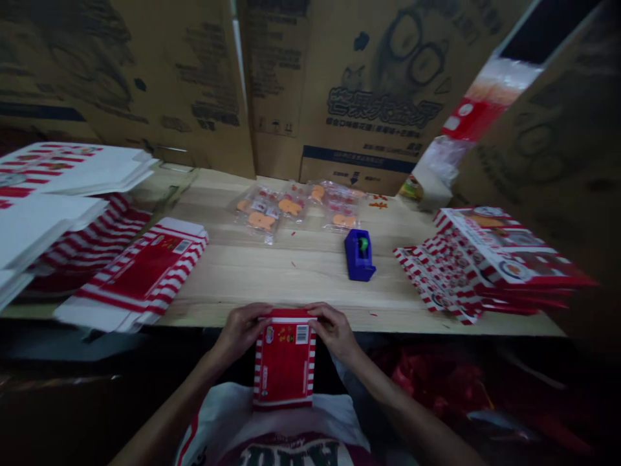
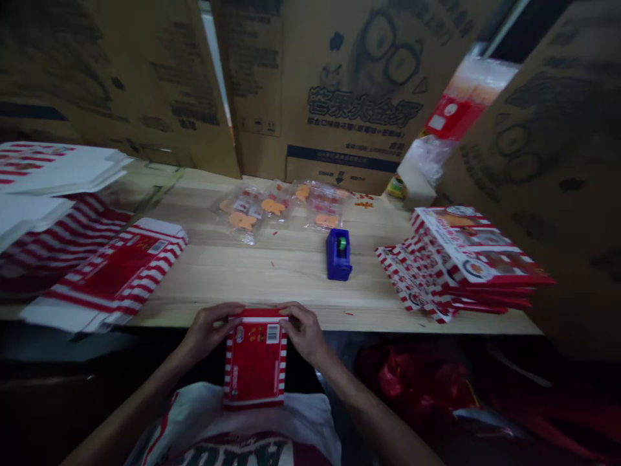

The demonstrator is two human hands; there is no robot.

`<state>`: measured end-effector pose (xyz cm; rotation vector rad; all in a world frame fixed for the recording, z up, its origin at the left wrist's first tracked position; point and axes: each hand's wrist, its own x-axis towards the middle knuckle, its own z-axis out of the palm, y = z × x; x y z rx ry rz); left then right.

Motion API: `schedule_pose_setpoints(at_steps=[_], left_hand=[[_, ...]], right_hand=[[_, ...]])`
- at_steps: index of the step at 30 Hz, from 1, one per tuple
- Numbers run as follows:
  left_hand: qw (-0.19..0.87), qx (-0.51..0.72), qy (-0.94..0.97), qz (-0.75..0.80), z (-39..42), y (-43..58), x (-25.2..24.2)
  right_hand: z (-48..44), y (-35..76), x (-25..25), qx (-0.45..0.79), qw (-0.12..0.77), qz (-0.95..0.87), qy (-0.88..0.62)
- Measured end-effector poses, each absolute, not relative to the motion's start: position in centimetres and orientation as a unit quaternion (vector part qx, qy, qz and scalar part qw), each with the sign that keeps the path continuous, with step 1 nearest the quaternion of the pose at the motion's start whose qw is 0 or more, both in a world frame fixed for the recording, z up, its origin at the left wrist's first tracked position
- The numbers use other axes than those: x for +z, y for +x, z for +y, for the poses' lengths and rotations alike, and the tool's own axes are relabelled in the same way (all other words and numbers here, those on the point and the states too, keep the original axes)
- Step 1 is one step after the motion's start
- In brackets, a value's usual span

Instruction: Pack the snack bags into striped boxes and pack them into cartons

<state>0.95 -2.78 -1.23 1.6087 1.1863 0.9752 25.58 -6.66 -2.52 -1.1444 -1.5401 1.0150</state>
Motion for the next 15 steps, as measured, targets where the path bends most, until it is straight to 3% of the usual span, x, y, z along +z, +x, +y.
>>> schedule_pose_setpoints(at_steps=[3,8,15], left_hand=[[0.502,0.425,0.585,0.474,-3.2,0.9,-1.9],[0.648,0.415,0.436,0.466,-3.7,1.7,-2.7],[0.613,0.446,0.450,0.472,-1.7,2.5,-1.0]], right_hand=[[-5.8,27.1,-2.5,0.367,0.490,-0.621,-0.489],[-1.2,34.8,-1.2,0.146,0.584,-0.436,-0.669],[4.0,38.5,-3.7,0.171,0.573,-0.382,-0.705]])
